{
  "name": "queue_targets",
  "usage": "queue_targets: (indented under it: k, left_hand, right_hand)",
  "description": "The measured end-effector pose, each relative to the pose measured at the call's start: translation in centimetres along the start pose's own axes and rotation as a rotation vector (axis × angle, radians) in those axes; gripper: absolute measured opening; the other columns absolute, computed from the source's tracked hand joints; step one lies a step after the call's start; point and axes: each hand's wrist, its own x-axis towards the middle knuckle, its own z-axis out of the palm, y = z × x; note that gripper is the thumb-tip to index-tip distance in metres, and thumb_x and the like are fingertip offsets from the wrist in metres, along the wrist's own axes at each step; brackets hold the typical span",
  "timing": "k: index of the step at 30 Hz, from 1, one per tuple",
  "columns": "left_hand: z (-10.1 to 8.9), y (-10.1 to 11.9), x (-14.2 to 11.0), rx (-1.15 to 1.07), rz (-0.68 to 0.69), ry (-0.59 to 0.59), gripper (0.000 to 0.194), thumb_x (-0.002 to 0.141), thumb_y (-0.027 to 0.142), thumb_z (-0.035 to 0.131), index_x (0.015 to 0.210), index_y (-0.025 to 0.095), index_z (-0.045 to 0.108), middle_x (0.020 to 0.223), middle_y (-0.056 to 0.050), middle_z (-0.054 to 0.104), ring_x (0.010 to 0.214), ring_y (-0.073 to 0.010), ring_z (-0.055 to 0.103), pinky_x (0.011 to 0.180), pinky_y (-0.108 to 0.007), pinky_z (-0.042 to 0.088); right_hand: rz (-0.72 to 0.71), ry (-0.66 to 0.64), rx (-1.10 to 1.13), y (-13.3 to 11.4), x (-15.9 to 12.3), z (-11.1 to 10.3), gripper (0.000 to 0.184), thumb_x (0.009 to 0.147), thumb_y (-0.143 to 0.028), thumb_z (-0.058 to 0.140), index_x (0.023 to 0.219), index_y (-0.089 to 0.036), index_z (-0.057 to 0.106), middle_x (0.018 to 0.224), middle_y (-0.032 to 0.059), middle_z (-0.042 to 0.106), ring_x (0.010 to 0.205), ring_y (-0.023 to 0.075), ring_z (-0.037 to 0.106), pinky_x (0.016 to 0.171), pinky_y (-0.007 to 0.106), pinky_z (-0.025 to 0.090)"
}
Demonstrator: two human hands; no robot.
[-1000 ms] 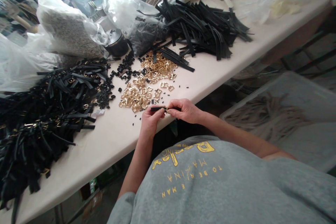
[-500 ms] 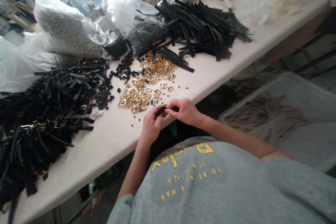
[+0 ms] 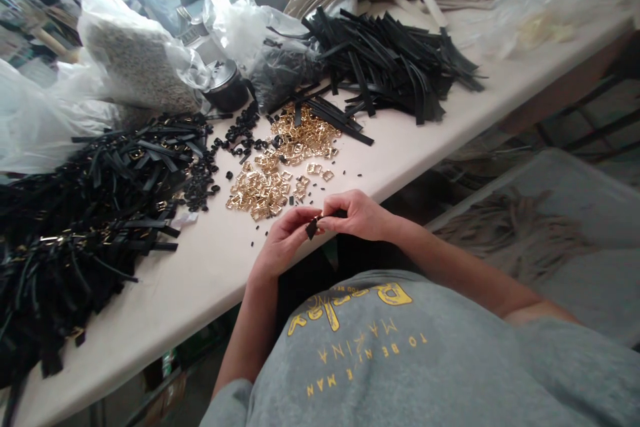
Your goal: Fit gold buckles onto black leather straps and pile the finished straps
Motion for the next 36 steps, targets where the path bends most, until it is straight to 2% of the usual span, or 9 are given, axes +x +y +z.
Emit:
queue_targets:
  k: [6,10,14,18,22,25,27,30,36]
  left_hand:
    - [-0.8,-0.3,0.5,-0.134,-0.062,0.038,0.022,0.075,0.033,0.08,0.086,0.018,0.068,0.076,0.001,0.066,0.065,-0.0094,0.06,0.064,-0.022,0.05]
    - [-0.8,0.3,0.9,-0.111,-0.117,0.08,0.027,0.071,0.036,0.082,0.082,0.017,0.067,0.072,0.0,0.065,0.063,-0.0106,0.06,0.063,-0.023,0.049]
    - [-1.0,0.9,1.5,-0.011,-0.129,0.1,0.028,0.069,0.039,0.082,0.076,0.015,0.067,0.069,-0.001,0.066,0.061,-0.0108,0.058,0.06,-0.023,0.047]
    - [-1.1,-0.1,2.5,0.048,-0.077,0.189,0.025,0.07,0.037,0.08,0.073,0.016,0.069,0.066,-0.001,0.064,0.059,-0.0109,0.056,0.059,-0.023,0.046]
    - [-0.6,-1.7,3.3,-0.073,-0.04,0.332,0.021,0.07,0.035,0.077,0.075,0.017,0.068,0.068,0.0,0.065,0.061,-0.0109,0.059,0.062,-0.023,0.048]
    - [-0.2,-2.2,3.5,-0.143,-0.022,0.396,0.019,0.07,0.034,0.076,0.076,0.018,0.068,0.069,0.001,0.066,0.061,-0.0106,0.06,0.063,-0.023,0.049]
    - [0.0,-2.0,3.5,-0.173,-0.007,0.413,0.018,0.071,0.033,0.076,0.076,0.018,0.068,0.069,0.001,0.066,0.061,-0.0097,0.059,0.063,-0.022,0.048]
    - [0.1,-1.5,3.5,-0.178,0.004,0.398,0.017,0.071,0.031,0.078,0.075,0.017,0.069,0.071,0.0,0.067,0.063,-0.0102,0.059,0.065,-0.022,0.048]
    - [0.3,-1.6,3.7,-0.181,0.011,0.432,0.018,0.069,0.033,0.079,0.076,0.017,0.072,0.074,-0.002,0.07,0.067,-0.0124,0.06,0.066,-0.023,0.049]
  right_hand:
    - [-0.058,-0.108,-0.024,-0.4,1.2,-0.8,0.031,0.085,-0.039,0.062,0.065,-0.016,0.054,0.058,-0.0055,0.045,0.056,0.0079,0.04,0.055,0.022,0.03]
    - [-0.165,-0.072,-0.32,-0.2,2.5,-1.6,0.041,0.093,-0.04,0.051,0.059,-0.018,0.047,0.055,-0.0047,0.041,0.053,0.0081,0.036,0.055,0.025,0.025]
    - [-0.26,-0.036,-0.626,-0.3,4.5,-2.1,0.042,0.093,-0.041,0.053,0.058,-0.019,0.049,0.057,-0.0019,0.047,0.056,0.0105,0.037,0.057,0.028,0.022]
    - [-0.34,0.022,-0.737,-0.3,6.4,-2.5,0.036,0.093,-0.04,0.056,0.064,-0.02,0.058,0.065,0.0018,0.058,0.062,0.0146,0.048,0.061,0.029,0.028]
    - [-0.395,0.285,-0.648,0.9,6.5,-2.1,0.02,0.094,-0.032,0.055,0.082,-0.02,0.065,0.093,0.007,0.068,0.09,0.0206,0.059,0.082,0.034,0.04]
    - [-0.324,0.434,-0.474,2.3,5.0,-1.1,0.016,0.093,-0.028,0.056,0.082,-0.019,0.064,0.089,0.0066,0.067,0.087,0.0189,0.061,0.081,0.032,0.045]
    - [-0.243,0.347,-0.391,3.2,3.8,-0.2,0.016,0.09,-0.031,0.061,0.079,-0.019,0.065,0.077,0.0029,0.064,0.073,0.016,0.06,0.072,0.029,0.045]
    - [-0.163,0.184,-0.336,3.7,2.9,1.1,0.019,0.086,-0.037,0.069,0.088,-0.018,0.069,0.082,0.0032,0.067,0.074,0.0164,0.062,0.07,0.028,0.045]
    - [-0.096,0.209,-0.016,3.7,4.2,2.1,0.03,0.086,-0.047,0.068,0.094,-0.019,0.073,0.089,0.0056,0.071,0.084,0.0197,0.065,0.076,0.031,0.05]
